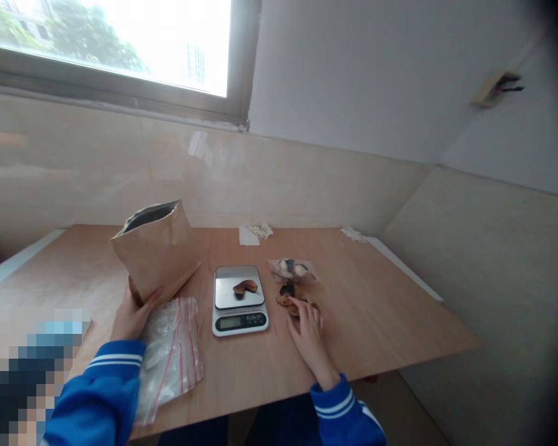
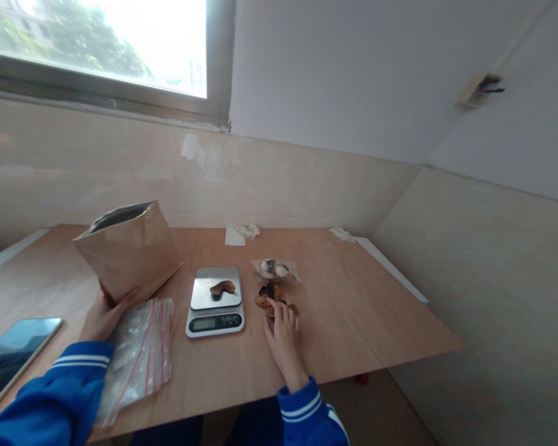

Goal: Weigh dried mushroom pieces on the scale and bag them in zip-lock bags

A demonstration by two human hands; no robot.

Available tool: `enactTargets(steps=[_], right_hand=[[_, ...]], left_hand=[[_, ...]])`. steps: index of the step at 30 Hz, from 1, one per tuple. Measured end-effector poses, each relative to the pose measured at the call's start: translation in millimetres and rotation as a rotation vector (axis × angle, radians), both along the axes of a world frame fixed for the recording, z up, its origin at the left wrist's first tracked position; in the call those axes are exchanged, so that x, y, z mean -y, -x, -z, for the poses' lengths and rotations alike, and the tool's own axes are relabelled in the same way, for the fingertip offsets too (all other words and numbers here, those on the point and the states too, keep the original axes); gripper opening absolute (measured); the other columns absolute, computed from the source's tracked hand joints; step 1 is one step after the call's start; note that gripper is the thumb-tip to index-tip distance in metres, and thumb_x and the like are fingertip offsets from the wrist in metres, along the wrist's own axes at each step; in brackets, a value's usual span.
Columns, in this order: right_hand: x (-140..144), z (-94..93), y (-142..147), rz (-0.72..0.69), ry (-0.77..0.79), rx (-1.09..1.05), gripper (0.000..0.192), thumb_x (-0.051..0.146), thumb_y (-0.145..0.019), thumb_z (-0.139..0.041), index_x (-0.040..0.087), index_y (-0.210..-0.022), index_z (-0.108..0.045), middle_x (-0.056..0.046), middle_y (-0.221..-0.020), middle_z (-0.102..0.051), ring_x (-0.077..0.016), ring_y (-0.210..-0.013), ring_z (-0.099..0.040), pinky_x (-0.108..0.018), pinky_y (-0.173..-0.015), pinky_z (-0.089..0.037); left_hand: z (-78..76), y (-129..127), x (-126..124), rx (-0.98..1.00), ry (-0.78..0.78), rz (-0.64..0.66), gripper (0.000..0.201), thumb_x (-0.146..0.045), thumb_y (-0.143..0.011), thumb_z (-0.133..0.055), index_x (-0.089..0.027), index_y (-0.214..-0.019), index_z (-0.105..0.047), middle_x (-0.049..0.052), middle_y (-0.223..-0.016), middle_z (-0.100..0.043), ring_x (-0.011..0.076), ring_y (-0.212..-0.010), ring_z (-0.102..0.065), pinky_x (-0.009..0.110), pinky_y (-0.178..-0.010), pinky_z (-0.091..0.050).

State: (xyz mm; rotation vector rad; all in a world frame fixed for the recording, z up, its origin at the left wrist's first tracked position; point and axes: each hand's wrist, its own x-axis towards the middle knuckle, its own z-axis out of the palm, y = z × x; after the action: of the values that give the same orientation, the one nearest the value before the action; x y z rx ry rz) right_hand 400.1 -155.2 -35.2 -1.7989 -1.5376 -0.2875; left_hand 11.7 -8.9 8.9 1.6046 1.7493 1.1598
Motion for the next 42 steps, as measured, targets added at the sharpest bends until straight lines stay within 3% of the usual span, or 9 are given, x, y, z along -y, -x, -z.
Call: enactTargets(steps=[7, 13, 16, 22, 26, 30, 34, 38, 42], right_hand=[[-10.2, 5.1, 1.0, 0.004, -0.035, 0.012, 0.021, 0.032, -0.085, -0.053, 0.023, -0.103, -0.058, -0.012, -0.108, -0.064, -0.0297, -0.095, -0.058, -0.043, -0.082, -0.044], [-33.8, -19.4, 6.8, -0.095, 0.016, 0.05, 0.041, 0.028, -0.088, -0.049, 0.019, -0.128, -0.048, -0.014, -0.125, -0.058, -0.0312, -0.115, -0.052, -0.047, -0.094, -0.043], [-43.1, -19.9, 8.8, -0.102, 0.092, 0.095, 0.037, 0.023, -0.089, -0.046, 0.019, -0.124, -0.053, -0.015, -0.13, -0.056, -0.0318, -0.116, -0.054, -0.048, -0.092, -0.045], [-32.6, -1.6, -1.3, -0.164, 0.028, -0.021, 0.032, 0.028, -0.092, -0.044, 0.019, -0.121, -0.057, -0.013, -0.122, -0.062, -0.0287, -0.111, -0.06, -0.046, -0.09, -0.048], [-26.0, -13.2, -1.5, -0.195, -0.026, -0.164, 0.033, 0.029, -0.091, -0.047, 0.02, -0.122, -0.056, -0.012, -0.118, -0.064, -0.027, -0.11, -0.059, -0.045, -0.093, -0.046], [-32.4, -39.8, 16.8, -0.184, -0.125, -0.369, 0.025, 0.029, -0.088, -0.055, 0.018, -0.11, -0.059, -0.011, -0.106, -0.065, -0.025, -0.101, -0.061, -0.042, -0.089, -0.049], [-38.7, -61.1, 46.7, -0.297, -0.137, -0.486, 0.025, 0.027, -0.085, -0.062, 0.019, -0.109, -0.059, -0.009, -0.105, -0.064, -0.022, -0.097, -0.061, -0.037, -0.087, -0.05], [-39.5, -59.5, 70.6, -0.464, -0.12, -0.51, 0.021, 0.023, -0.087, -0.06, 0.021, -0.108, -0.059, -0.008, -0.104, -0.063, -0.0202, -0.099, -0.06, -0.035, -0.089, -0.05], [-44.1, -47.5, 80.9, -0.44, -0.151, -0.469, 0.008, 0.017, -0.087, -0.057, 0.02, -0.094, -0.06, -0.007, -0.097, -0.058, -0.0199, -0.097, -0.06, -0.033, -0.086, -0.051]], left_hand=[[-5.4, -1.3, 5.4, -0.012, -0.036, 0.018, 0.085, -0.058, -0.074, -0.063, -0.017, -0.144, -0.035, 0.015, -0.135, -0.056, 0.0357, -0.126, -0.05, 0.05, -0.106, -0.039], [-2.2, -1.3, 5.0, 0.009, -0.034, 0.008, 0.084, -0.057, -0.073, -0.063, -0.015, -0.142, -0.039, 0.015, -0.133, -0.057, 0.0349, -0.126, -0.05, 0.047, -0.107, -0.038], [-1.0, -0.3, 5.7, 0.022, -0.08, 0.04, 0.086, -0.055, -0.075, -0.063, -0.017, -0.145, -0.033, 0.015, -0.139, -0.052, 0.0333, -0.13, -0.047, 0.045, -0.109, -0.036], [-4.5, -1.9, 10.0, 0.035, -0.027, 0.02, 0.088, -0.055, -0.074, -0.063, -0.016, -0.147, -0.032, 0.015, -0.141, -0.051, 0.0347, -0.13, -0.047, 0.047, -0.109, -0.036], [-4.0, -2.2, 9.6, 0.034, -0.051, 0.025, 0.089, -0.055, -0.074, -0.063, -0.015, -0.147, -0.032, 0.015, -0.14, -0.051, 0.0337, -0.13, -0.046, 0.045, -0.11, -0.035], [-2.6, -1.6, 9.0, -0.001, -0.018, 0.006, 0.089, -0.059, -0.074, -0.061, -0.014, -0.146, -0.033, 0.016, -0.139, -0.052, 0.0351, -0.13, -0.047, 0.048, -0.109, -0.036], [-3.0, -2.0, 8.9, -0.015, -0.018, 0.005, 0.088, -0.058, -0.076, -0.059, -0.015, -0.147, -0.032, 0.016, -0.139, -0.052, 0.0353, -0.13, -0.047, 0.048, -0.109, -0.036], [-3.9, -1.9, 9.5, 0.0, -0.033, 0.016, 0.087, -0.056, -0.076, -0.061, -0.016, -0.148, -0.03, 0.015, -0.14, -0.051, 0.0353, -0.129, -0.048, 0.049, -0.108, -0.037], [-4.9, -2.4, 10.6, -0.003, -0.027, 0.016, 0.086, -0.057, -0.076, -0.061, -0.015, -0.147, -0.033, 0.016, -0.137, -0.054, 0.0354, -0.128, -0.049, 0.048, -0.107, -0.038]])
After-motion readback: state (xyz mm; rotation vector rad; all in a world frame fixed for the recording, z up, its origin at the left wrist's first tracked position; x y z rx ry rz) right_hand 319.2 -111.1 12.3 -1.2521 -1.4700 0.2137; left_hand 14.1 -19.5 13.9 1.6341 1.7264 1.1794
